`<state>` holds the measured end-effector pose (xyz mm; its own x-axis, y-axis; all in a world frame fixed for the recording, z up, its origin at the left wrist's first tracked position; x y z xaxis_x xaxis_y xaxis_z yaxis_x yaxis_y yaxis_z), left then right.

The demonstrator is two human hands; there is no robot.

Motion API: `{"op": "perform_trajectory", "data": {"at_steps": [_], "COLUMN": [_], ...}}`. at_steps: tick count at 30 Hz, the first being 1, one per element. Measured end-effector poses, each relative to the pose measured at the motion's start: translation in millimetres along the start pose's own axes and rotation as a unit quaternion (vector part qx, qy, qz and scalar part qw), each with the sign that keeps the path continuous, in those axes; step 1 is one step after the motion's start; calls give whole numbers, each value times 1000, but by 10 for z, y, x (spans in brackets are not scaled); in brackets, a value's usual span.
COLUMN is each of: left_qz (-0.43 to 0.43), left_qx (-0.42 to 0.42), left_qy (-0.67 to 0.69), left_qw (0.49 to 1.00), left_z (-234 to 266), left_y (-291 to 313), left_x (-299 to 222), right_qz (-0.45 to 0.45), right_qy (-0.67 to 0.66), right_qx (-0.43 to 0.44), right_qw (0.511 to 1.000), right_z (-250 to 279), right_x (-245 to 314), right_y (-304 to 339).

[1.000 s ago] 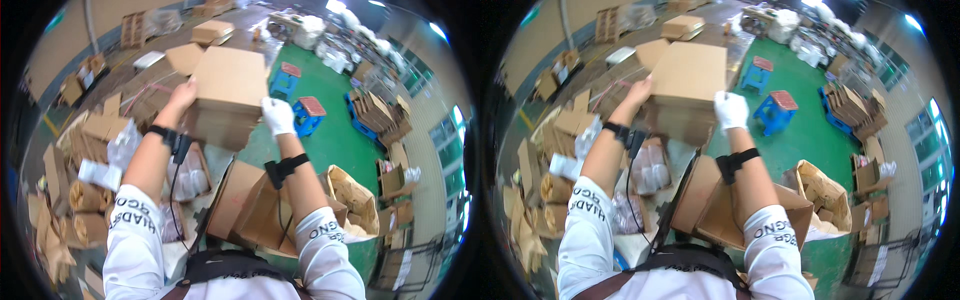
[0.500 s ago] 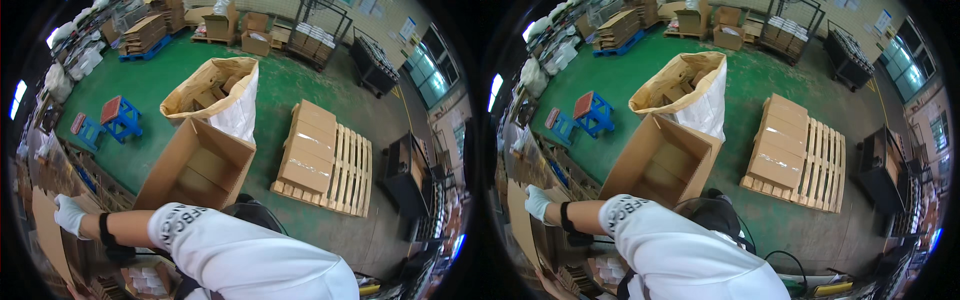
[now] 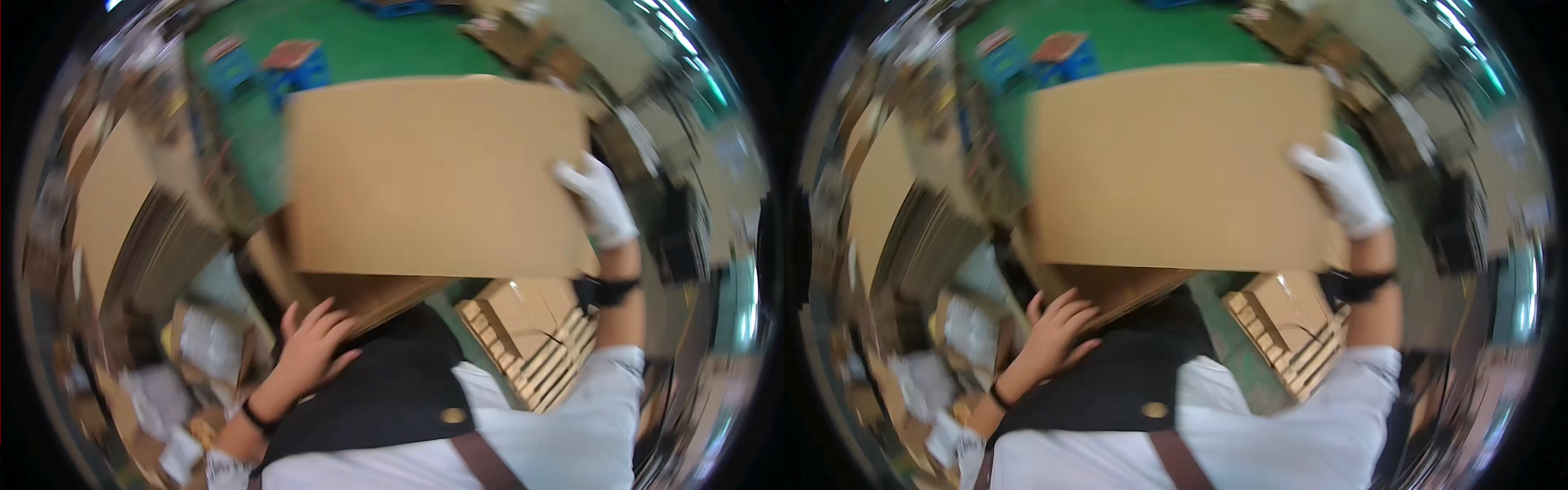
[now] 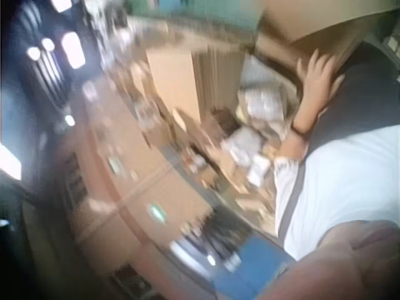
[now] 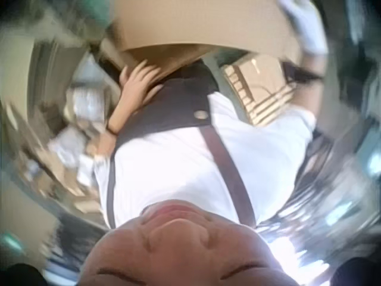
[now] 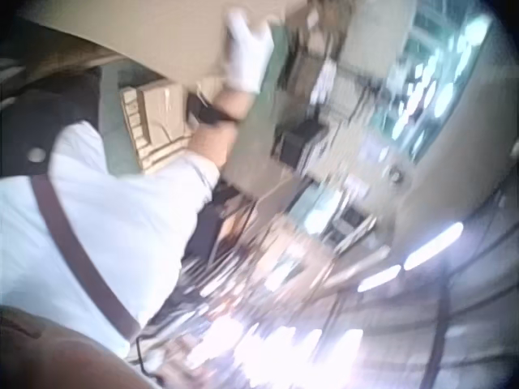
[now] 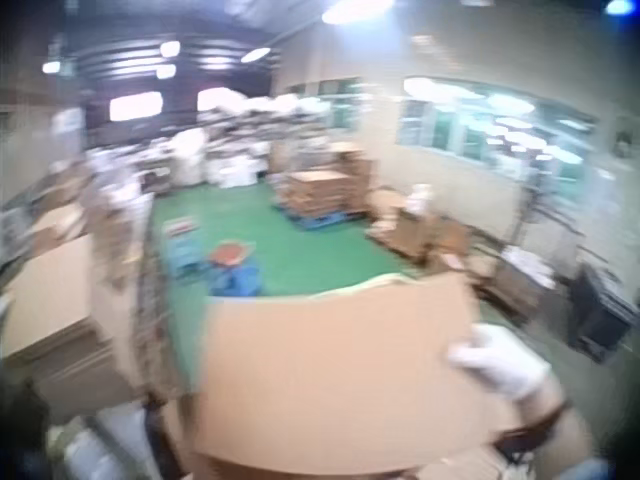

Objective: Packing various components into a cardboard box, including cylindrical wrapped items, small packets, and a checklist, then taping the box and placing it on a pallet.

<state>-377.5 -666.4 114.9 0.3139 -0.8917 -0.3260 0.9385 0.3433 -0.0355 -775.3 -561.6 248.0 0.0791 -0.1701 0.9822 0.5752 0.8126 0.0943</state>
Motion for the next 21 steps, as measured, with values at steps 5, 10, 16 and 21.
{"op": "perform_trajectory", "data": {"at_steps": [5,10,16,21], "left_qz": [100,133,167,226], "left_qx": [-8,42,15,-25], "left_qy": [-100,-104,-115,-137], "left_qw": [990,985,979,964], "left_z": [-551,-826,-799,-702], "left_y": [210,392,572,417], "left_x": [144,129,-13,-129], "right_qz": [-140,-188,-211,-58], "right_qy": [104,70,115,265], "right_qx": [41,144,204,273], "right_qw": [984,969,949,923], "right_z": [303,-71,-736,-1831], "right_x": [-330,-143,-631,-2052], "right_y": [-164,-494,-1175,-1043]}}
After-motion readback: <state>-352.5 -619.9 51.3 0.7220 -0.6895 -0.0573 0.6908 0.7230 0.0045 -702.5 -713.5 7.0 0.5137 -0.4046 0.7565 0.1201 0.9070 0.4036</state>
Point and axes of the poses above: each hand's wrist, its own y-axis away from the middle knuckle, its own z-axis out of the back of the hand, x = y × z, the point moved 5 cm from there along -y, towards the middle knuckle, and after that the axes turned 7 degrees about -y, right-handed, at the moved point
